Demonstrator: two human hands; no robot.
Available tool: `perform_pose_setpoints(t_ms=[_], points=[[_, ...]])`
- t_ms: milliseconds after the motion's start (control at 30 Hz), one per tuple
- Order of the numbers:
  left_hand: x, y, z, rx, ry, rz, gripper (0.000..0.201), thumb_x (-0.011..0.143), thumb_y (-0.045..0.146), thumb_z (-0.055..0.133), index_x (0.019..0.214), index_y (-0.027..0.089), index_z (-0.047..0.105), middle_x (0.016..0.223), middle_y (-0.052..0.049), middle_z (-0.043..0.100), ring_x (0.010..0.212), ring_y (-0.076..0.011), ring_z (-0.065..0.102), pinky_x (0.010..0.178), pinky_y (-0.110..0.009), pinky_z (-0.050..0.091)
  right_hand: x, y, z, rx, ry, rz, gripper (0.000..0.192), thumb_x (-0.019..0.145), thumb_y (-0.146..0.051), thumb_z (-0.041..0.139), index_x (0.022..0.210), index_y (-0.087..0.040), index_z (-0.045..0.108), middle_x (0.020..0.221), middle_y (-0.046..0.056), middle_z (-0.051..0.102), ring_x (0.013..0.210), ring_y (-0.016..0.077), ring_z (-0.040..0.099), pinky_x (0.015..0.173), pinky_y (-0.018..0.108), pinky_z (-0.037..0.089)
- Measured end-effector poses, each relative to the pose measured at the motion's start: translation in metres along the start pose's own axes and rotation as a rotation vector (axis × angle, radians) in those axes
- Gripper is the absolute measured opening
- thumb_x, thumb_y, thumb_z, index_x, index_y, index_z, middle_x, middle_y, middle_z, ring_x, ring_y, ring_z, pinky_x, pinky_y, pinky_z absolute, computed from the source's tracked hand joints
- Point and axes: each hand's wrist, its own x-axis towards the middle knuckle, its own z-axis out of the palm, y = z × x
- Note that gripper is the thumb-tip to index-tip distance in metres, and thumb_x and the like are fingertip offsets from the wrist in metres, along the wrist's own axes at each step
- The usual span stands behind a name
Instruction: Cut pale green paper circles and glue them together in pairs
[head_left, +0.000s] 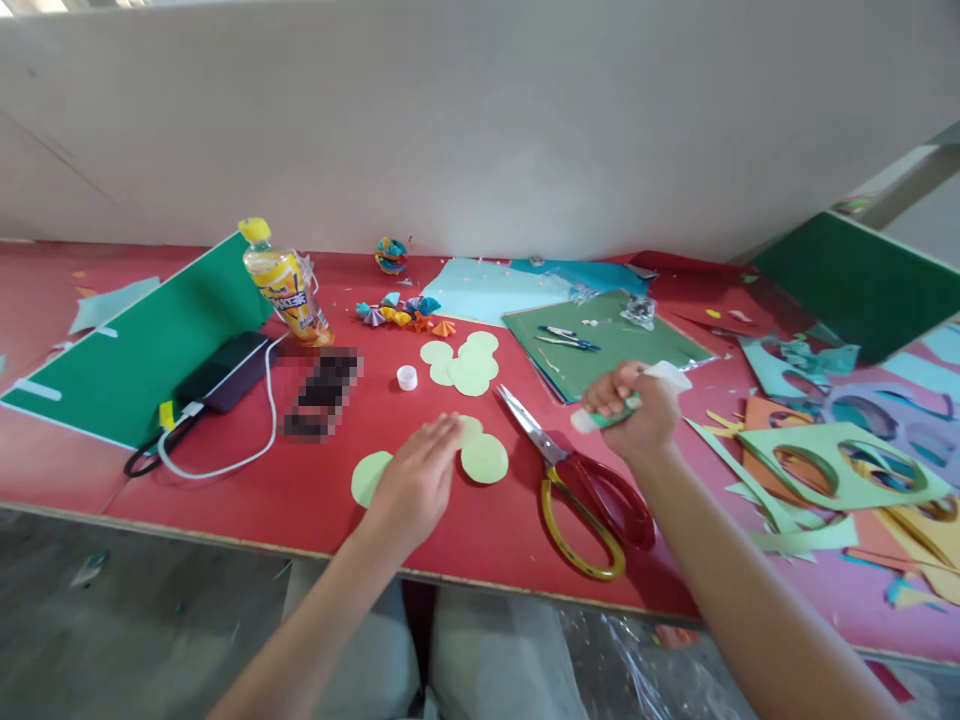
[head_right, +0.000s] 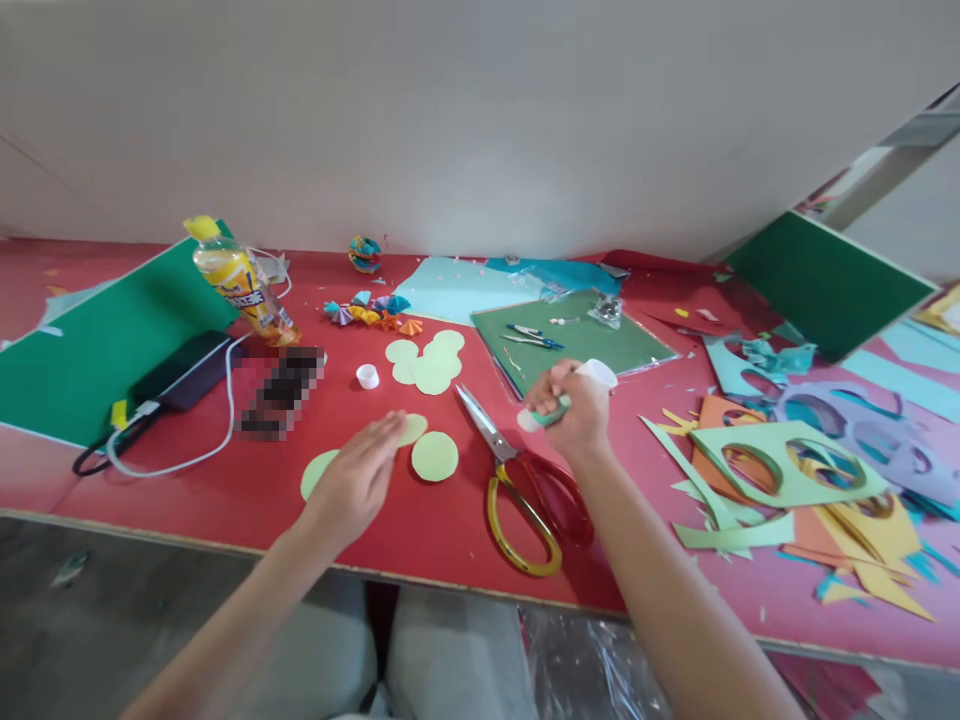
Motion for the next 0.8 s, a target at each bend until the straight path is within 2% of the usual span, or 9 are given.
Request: perform_pose_setpoints(t_ms=[133,233,500,800], points=[[0.009,0.007,0.025,0.102,-0.107,0.139,0.048,0.086,0.004,0.029,0.132,0.014,0.043,0.131,-0.01,0.051,0.126,-0.0189,0.043,0.104,-0.042,0.04,0.024,0.017,-0.032,-0.026,0.1,-0.04,0.026,0.057,-0.024,0.061,0.043,-0.021,0.039,0.031,-0.008,0.033,0.029,0.0062,0.031,0.036,0.022,0.029],[0.006,0.005,0.031,0.145,-0.143,0.21,0.046,0.086,0.003,0.029,0.129,0.01,0.045,0.132,-0.011,0.051,0.126,-0.0192,0.042,0.105,-0.041,0.039,0.029,0.025,-0.043,-0.049,0.122,-0.026,0.031,0.06,-0.029,0.064,0.045,-0.021,0.039,0.033,-0.007,0.033,0.03,0.0067,0.032,0.037,0.023,0.03],[0.007,0.01,0.026,0.162,-0.167,0.249,0.04,0.087,0.009,0.034,0.124,0.009,0.05,0.13,-0.01,0.052,0.124,-0.0194,0.045,0.104,-0.039,0.04,0.032,0.021,-0.046,-0.072,0.149,-0.028,0.033,0.062,-0.034,0.064,0.045,-0.022,0.039,0.035,-0.006,0.032,0.032,0.0076,0.031,0.039,0.025,0.029],[0.006,0.012,0.026,0.184,-0.138,0.27,0.035,0.089,0.012,0.037,0.119,0.007,0.053,0.126,-0.009,0.056,0.121,-0.0193,0.049,0.102,-0.038,0.041,0.032,0.023,-0.048,-0.048,0.159,-0.032,0.034,0.062,-0.032,0.065,0.044,-0.021,0.038,0.034,-0.006,0.032,0.031,0.007,0.031,0.038,0.024,0.029]])
